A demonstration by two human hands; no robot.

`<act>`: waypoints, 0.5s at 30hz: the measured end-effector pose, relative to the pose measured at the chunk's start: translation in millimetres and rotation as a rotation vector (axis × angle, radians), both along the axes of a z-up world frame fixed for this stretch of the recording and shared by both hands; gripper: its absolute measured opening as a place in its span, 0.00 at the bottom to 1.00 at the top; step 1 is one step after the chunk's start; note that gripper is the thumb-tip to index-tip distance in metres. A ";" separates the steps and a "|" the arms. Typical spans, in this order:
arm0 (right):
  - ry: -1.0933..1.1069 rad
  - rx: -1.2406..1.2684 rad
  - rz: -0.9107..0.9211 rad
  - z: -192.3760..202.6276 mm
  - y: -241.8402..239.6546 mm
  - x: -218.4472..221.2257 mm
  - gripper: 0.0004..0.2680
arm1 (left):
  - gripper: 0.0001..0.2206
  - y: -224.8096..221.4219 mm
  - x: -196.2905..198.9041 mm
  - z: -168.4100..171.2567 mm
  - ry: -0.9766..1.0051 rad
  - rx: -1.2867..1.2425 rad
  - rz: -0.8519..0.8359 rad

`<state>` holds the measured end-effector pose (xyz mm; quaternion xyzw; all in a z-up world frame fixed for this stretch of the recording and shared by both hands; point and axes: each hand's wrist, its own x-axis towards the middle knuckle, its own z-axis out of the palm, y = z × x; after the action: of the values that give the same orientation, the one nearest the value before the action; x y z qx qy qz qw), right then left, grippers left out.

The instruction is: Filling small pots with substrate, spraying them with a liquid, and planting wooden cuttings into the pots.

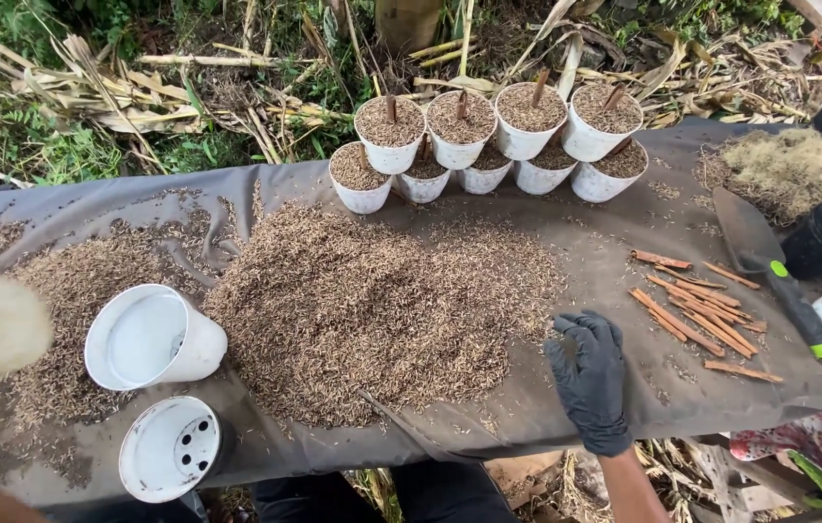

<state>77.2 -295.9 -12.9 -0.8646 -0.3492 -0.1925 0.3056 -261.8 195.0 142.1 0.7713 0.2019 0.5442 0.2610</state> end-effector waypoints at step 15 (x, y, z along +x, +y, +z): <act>0.222 0.324 0.444 183.5 60.5 -31.1 0.39 | 0.16 -277.7 231.6 1.2 0.112 -0.056 -0.348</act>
<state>46.0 -235.4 170.6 -0.7227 -0.4589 -0.0784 0.5109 -30.2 -82.7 143.3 0.8163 0.0945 0.4412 0.3608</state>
